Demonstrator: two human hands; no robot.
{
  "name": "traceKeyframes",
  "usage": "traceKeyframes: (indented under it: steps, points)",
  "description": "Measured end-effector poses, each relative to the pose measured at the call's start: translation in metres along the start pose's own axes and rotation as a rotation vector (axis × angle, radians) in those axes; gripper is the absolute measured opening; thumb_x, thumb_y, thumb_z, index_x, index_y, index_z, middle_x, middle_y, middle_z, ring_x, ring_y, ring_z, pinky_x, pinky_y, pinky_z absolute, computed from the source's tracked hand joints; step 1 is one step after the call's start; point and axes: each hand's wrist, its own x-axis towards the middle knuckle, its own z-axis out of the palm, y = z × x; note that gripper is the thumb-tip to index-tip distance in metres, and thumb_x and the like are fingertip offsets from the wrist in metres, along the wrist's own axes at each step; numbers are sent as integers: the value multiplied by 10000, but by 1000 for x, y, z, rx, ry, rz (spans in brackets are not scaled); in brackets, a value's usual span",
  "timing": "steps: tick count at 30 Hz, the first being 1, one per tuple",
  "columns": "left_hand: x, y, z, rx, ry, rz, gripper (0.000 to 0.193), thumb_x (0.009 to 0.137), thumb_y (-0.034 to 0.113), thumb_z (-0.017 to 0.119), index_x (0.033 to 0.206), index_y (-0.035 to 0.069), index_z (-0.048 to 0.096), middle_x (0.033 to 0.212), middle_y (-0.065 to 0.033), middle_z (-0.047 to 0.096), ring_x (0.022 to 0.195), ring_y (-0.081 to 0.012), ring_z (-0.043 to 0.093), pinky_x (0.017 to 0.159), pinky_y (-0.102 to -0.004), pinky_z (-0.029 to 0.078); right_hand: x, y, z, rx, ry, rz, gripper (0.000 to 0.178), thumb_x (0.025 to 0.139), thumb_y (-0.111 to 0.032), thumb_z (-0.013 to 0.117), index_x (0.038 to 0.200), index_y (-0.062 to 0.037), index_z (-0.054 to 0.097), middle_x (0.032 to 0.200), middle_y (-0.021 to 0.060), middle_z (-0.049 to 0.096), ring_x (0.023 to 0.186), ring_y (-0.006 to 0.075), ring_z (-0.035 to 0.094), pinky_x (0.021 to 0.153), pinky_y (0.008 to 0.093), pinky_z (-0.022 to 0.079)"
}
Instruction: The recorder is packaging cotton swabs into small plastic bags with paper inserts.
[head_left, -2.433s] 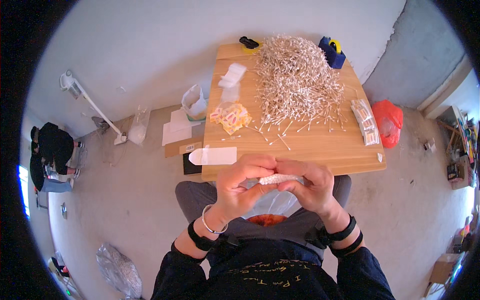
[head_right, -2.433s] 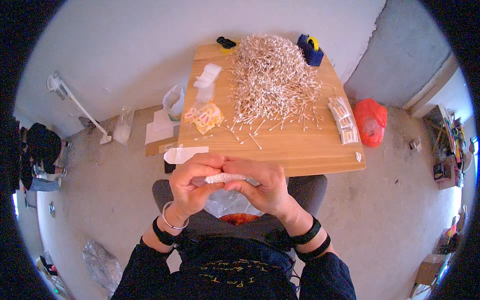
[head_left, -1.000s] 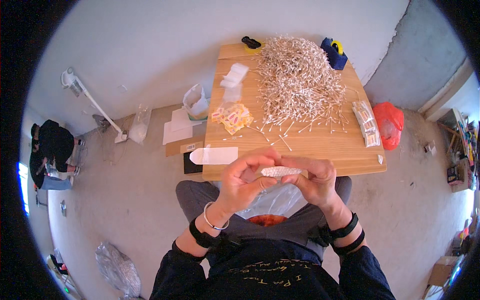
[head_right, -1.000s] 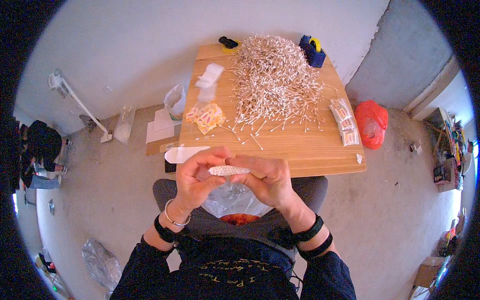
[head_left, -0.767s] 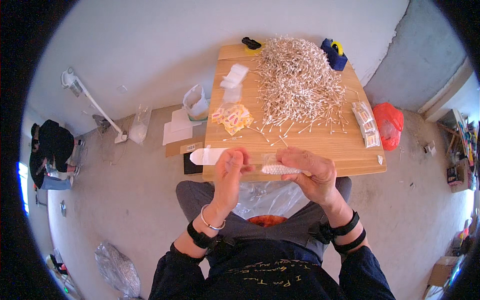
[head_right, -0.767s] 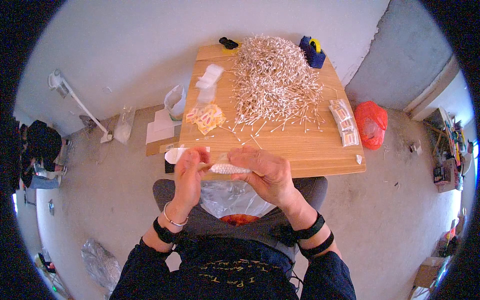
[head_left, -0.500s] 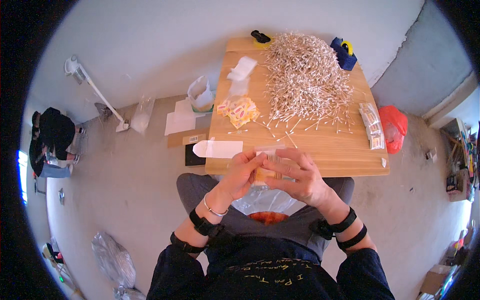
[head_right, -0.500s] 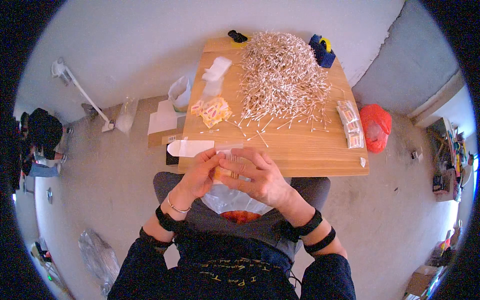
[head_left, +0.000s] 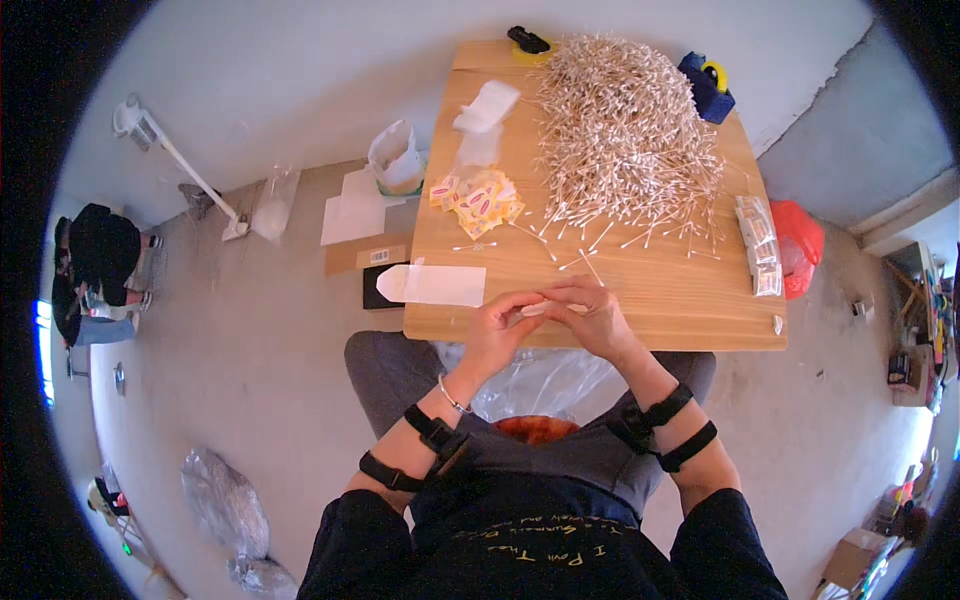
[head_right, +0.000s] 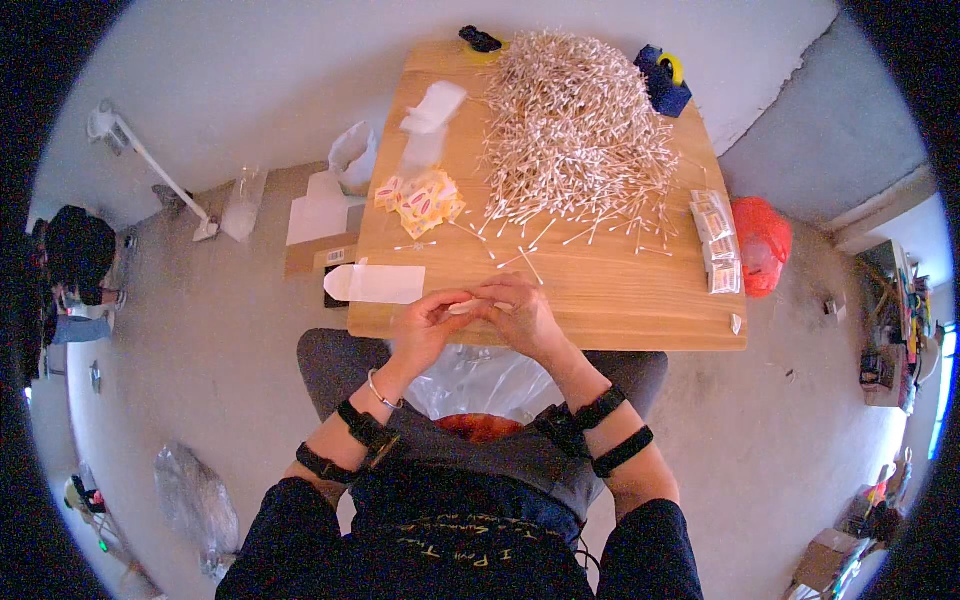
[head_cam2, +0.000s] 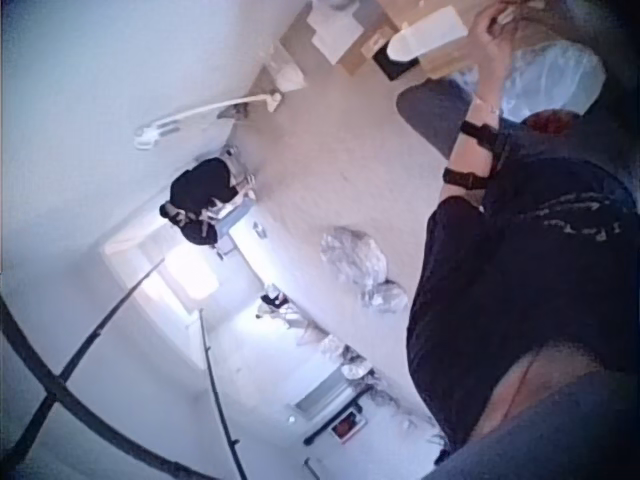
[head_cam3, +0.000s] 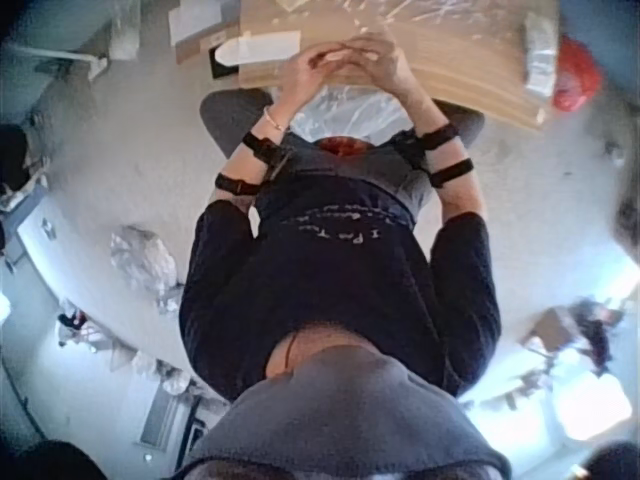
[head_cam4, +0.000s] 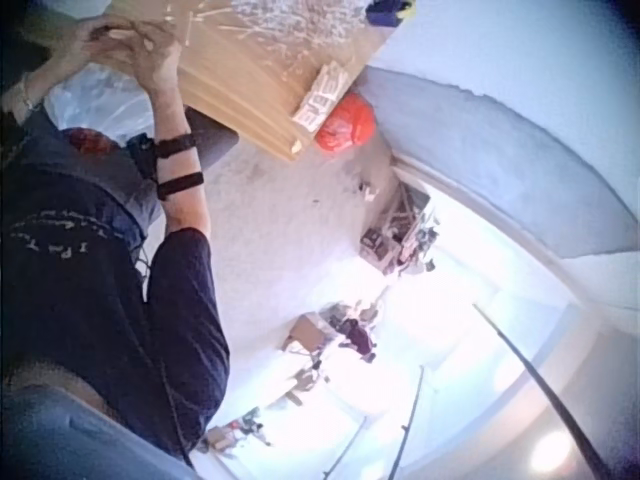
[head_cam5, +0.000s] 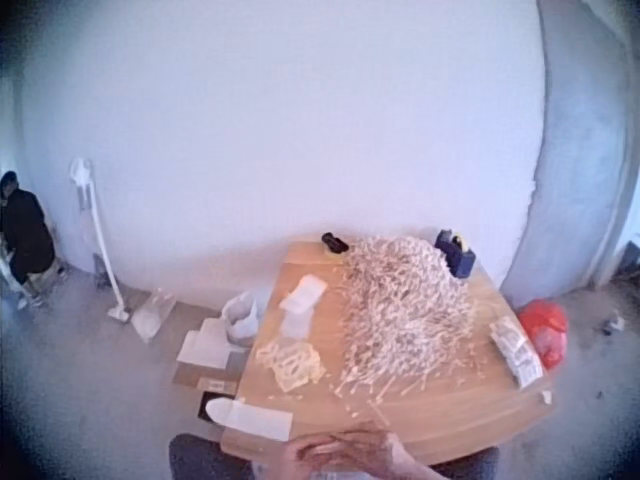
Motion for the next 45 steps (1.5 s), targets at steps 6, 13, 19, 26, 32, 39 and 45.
traceKeyframes:
  steps: [6, 13, 19, 26, 32, 39, 45]
  points:
    - [-2, -15, -7, -103, 29, -90, 288, 829, -21, 641, 1113, -29, 590, 1099, -102, 622, 1009, -152, 593, 873, -256, 489, -3, 20, 12, -56, 19, -21, 192, 742, -99, 711, 924, -40, 698, 914, 111, 679, 883, 277, 617, 772, 363, 503]
    - [3, -15, -15, 144, -1, -18, 227, 843, 15, 637, 1069, -11, 623, 1042, -93, 654, 936, -146, 619, 832, -263, 501, -3, 30, 19, 12, 64, -49, 176, 727, -103, 733, 893, -51, 704, 885, 97, 679, 852, 273, 616, 743, 358, 505]
    - [2, -10, -10, 258, 25, 93, 149, 844, 19, 630, 985, -26, 643, 1047, -117, 663, 920, -157, 631, 806, -264, 510, -6, 31, 20, 30, 74, -13, 160, 721, -104, 738, 873, -64, 710, 845, 100, 676, 811, 277, 615, 742, 353, 497]
    - [3, 4, -4, 336, 108, 67, 124, 861, 59, 617, 946, -29, 640, 1032, -142, 669, 913, -156, 634, 779, -262, 510, -2, 26, 26, -9, 111, 27, 126, 715, -102, 734, 835, -71, 709, 796, 83, 669, 793, 263, 605, 706, 354, 486]
    - [5, -3, -2, 175, 149, 15, 134, 883, 99, 599, 909, -25, 641, 947, -103, 685, 897, -129, 627, 782, -255, 495, 1, 36, 26, 16, 87, 129, 53, 725, -103, 716, 758, -74, 685, 745, 92, 659, 720, 241, 605, 676, 339, 477]
    - [11, -11, -6, -103, 152, -230, 100, 859, 80, 596, 864, -12, 636, 900, -69, 654, 813, -86, 559, 723, -206, 431, 9, 39, 24, 438, -31, 481, 129, 787, -140, 692, 756, -15, 681, 682, 30, 646, 672, 92, 561, 603, 263, 449]
    - [13, -23, -8, -396, 163, -297, 68, 841, 48, 593, 873, 4, 633, 934, -54, 638, 817, -75, 538, 737, -199, 417, 10, 35, 20, 545, -63, 556, 120, 799, -117, 684, 781, 1, 678, 696, 13, 632, 653, 69, 533, 592, 245, 436]
